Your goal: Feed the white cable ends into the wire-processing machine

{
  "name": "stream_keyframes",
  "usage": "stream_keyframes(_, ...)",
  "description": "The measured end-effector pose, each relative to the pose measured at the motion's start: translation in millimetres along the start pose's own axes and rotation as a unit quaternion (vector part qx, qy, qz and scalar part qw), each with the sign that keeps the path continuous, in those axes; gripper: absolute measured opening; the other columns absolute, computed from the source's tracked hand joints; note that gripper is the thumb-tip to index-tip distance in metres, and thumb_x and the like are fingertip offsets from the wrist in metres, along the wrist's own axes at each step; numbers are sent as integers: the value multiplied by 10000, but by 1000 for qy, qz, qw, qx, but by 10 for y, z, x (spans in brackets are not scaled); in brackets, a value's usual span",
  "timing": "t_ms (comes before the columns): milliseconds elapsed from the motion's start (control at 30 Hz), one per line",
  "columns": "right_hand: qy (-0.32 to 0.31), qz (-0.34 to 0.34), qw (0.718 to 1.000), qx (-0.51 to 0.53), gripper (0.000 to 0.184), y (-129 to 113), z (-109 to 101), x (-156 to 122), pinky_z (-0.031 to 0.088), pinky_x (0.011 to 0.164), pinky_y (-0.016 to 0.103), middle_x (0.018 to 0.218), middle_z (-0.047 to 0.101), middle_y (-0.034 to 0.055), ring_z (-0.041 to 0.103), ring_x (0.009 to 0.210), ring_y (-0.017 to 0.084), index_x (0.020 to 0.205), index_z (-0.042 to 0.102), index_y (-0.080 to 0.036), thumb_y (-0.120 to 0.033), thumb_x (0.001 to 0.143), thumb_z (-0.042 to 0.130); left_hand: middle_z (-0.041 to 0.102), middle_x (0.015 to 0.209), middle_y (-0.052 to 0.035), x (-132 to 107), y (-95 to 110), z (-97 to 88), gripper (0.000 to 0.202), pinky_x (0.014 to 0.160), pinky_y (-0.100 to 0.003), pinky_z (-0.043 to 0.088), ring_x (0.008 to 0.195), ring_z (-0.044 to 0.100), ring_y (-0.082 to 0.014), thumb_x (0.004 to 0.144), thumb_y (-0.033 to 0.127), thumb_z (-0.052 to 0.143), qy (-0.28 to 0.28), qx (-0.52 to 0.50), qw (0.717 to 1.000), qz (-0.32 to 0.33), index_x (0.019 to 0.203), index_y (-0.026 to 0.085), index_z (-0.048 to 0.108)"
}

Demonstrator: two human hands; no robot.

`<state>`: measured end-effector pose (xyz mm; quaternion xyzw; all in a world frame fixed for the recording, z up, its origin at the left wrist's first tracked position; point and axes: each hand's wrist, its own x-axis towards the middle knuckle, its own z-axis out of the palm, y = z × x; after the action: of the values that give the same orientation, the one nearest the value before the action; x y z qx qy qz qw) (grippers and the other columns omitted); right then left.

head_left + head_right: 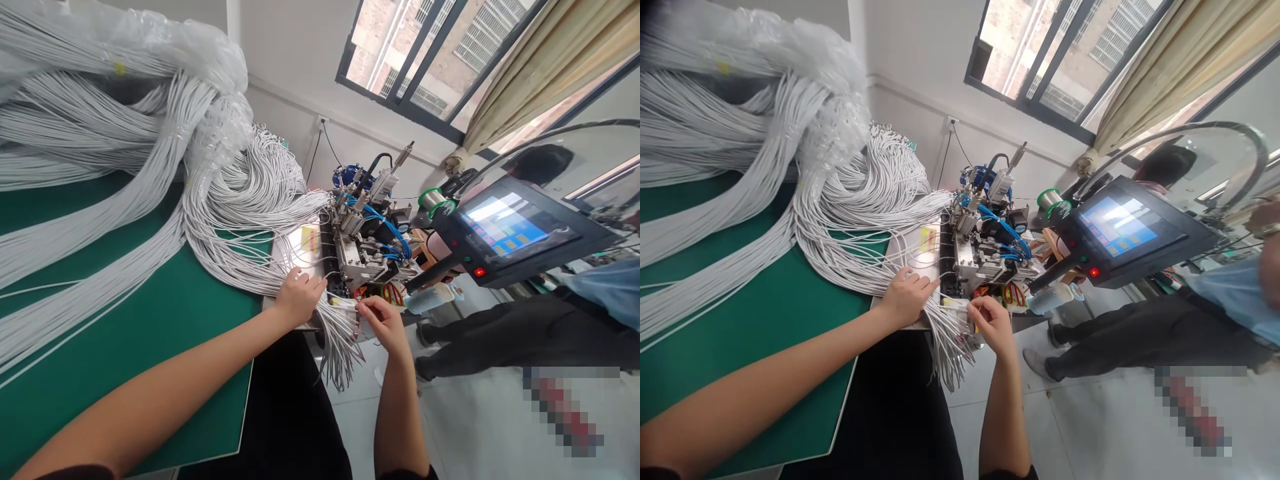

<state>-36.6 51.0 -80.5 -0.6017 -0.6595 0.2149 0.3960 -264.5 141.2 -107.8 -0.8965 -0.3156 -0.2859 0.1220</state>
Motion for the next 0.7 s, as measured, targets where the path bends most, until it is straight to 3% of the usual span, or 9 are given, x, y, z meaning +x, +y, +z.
stream_keyframes(133,-38,-35,996,-69,197,-174,-14,-43,390,622,268,798,588,38,517,712,166,884,661,-198,-388,839,636,636,971,-105,19,4,-22,455,847,-415,346,830,560,-250,733,197,582,-42,-11,999,-15,1181,121,590)
stream_keyframes(300,-13,-28,996,-88,201,-175,16,37,378,598,267,773,586,34,494,675,159,900,658,-195,-386,861,609,636,1006,-109,13,-2,-26,402,814,-415,364,834,560,-253,782,191,533,-47,-7,999,-15,1177,141,590)
stream_keyframes(400,-32,-32,996,-80,212,-162,51,112,372,584,265,769,594,37,498,665,158,889,678,-198,-395,862,603,635,1034,-115,9,-1,-27,406,794,-418,381,823,561,-252,760,185,548,-39,-4,999,-12,1161,140,594)
stream_keyframes(533,-39,-32,998,-39,241,-139,108,220,362,558,271,724,601,38,485,621,158,795,683,-201,-421,852,600,620,1140,-117,27,-2,-37,342,791,-402,411,851,563,-240,757,149,548,25,5,1000,10,1091,137,619)
stream_keyframes(700,3,20,998,52,286,-66,136,331,347,518,258,638,535,13,451,575,143,757,625,-186,-463,825,609,676,913,-51,45,-20,-62,210,1018,-424,348,947,571,-205,884,122,461,140,10,988,61,974,162,647)
